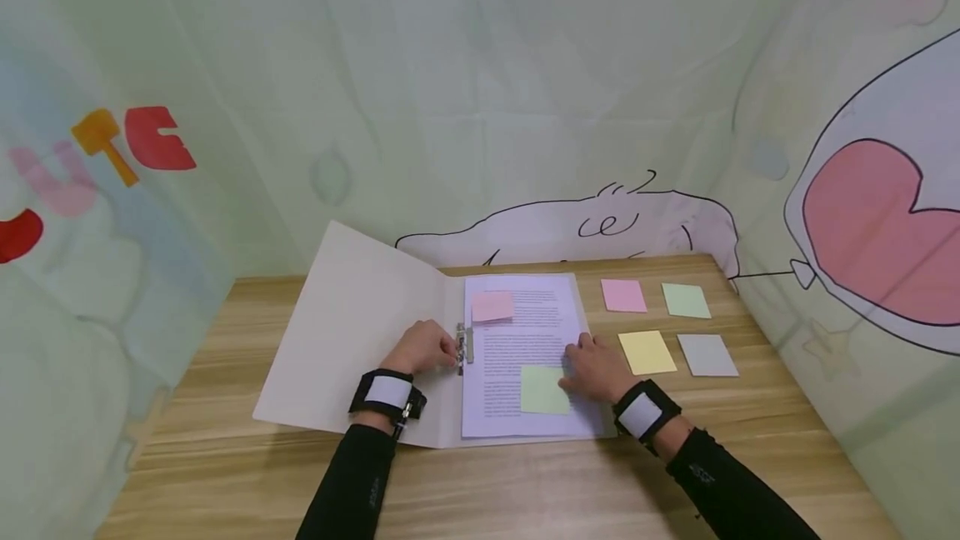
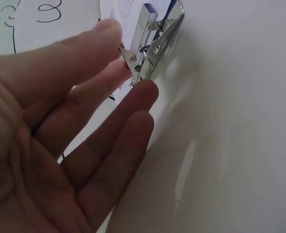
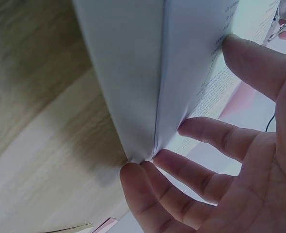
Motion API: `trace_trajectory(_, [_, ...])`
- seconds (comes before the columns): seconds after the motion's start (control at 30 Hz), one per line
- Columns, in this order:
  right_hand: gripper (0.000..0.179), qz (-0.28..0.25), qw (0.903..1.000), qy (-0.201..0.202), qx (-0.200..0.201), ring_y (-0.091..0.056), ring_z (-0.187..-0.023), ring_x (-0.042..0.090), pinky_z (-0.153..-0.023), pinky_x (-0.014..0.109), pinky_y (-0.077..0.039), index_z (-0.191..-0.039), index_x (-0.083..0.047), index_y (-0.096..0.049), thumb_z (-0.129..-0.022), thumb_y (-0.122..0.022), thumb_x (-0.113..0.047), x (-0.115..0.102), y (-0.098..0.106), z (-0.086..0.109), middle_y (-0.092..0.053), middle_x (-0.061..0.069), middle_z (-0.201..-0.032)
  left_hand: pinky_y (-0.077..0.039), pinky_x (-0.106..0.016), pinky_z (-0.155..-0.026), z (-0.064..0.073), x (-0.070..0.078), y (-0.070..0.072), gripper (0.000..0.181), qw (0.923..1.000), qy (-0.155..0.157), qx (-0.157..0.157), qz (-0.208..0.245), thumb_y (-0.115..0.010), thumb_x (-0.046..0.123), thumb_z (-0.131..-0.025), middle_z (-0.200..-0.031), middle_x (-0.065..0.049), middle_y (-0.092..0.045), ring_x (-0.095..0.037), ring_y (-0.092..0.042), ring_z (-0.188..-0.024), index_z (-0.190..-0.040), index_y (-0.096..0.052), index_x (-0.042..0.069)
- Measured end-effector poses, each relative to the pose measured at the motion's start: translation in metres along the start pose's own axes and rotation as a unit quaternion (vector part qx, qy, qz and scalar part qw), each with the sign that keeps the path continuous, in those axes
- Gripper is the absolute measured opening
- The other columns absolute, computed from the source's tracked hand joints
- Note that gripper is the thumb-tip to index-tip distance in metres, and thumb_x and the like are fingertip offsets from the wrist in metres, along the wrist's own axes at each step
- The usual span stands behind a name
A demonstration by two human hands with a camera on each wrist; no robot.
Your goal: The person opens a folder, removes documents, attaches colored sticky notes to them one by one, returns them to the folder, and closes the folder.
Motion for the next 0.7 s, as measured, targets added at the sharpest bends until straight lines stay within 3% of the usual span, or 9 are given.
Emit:
trace_trajectory(0.27, [0.048, 0.009, 0.9999, 0.006, 0.005, -0.043, -0.080, 0.025, -0.072, 0.037, -0.040, -0.106, 0.000, -0.063, -0.080, -0.073, -0.040, -0.002, -0.001, 0.000, -0.051, 0.013, -0.091, -0.036, -0.026, -0.054, 0.004, 0.007, -0.012, 0.021, 0.9965, 0.002, 0.042, -0.073, -0.076, 0.005, -0.073, -0.061, 0.004, -0.057, -0.014, -0.048, -0.058, -0.056, -0.066, 0.013])
trace_trajectory(0.53, [0.048, 0.017, 0.9998, 0.005, 0.008, -0.044, -0.080, 0.026, -0.070, 0.037, -0.042, -0.105, 0.000, -0.064, -0.080, -0.073, -0.041, -0.001, -0.001, 0.000, -0.051, 0.013, -0.091, -0.036, -0.026, -0.051, 0.008, 0.012, -0.018, 0.021, 0.9911, 0.008, 0.072, -0.111, -0.076, 0.008, -0.073, -0.056, 0.006, -0.054, -0.013, -0.046, -0.055, -0.055, -0.066, 0.015])
trace_trajectory(0.7, [0.048, 0.023, 0.9997, 0.009, 0.011, -0.044, -0.080, 0.026, -0.071, 0.037, -0.042, -0.104, 0.000, -0.063, -0.080, -0.073, -0.041, 0.000, -0.002, 0.000, -0.051, 0.013, -0.091, -0.035, -0.025, -0.050, 0.009, 0.016, -0.021, 0.023, 0.9881, -0.005, 0.089, -0.126, -0.074, 0.005, -0.073, -0.055, 0.005, -0.053, -0.013, -0.044, -0.054, -0.055, -0.065, 0.015])
Point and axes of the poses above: each hand's wrist, its own z-axis away from the middle knuckle, its own y-axis out of the back of the hand, x = y × z, the point moved 3 cm from there along -z, towards the middle knuckle
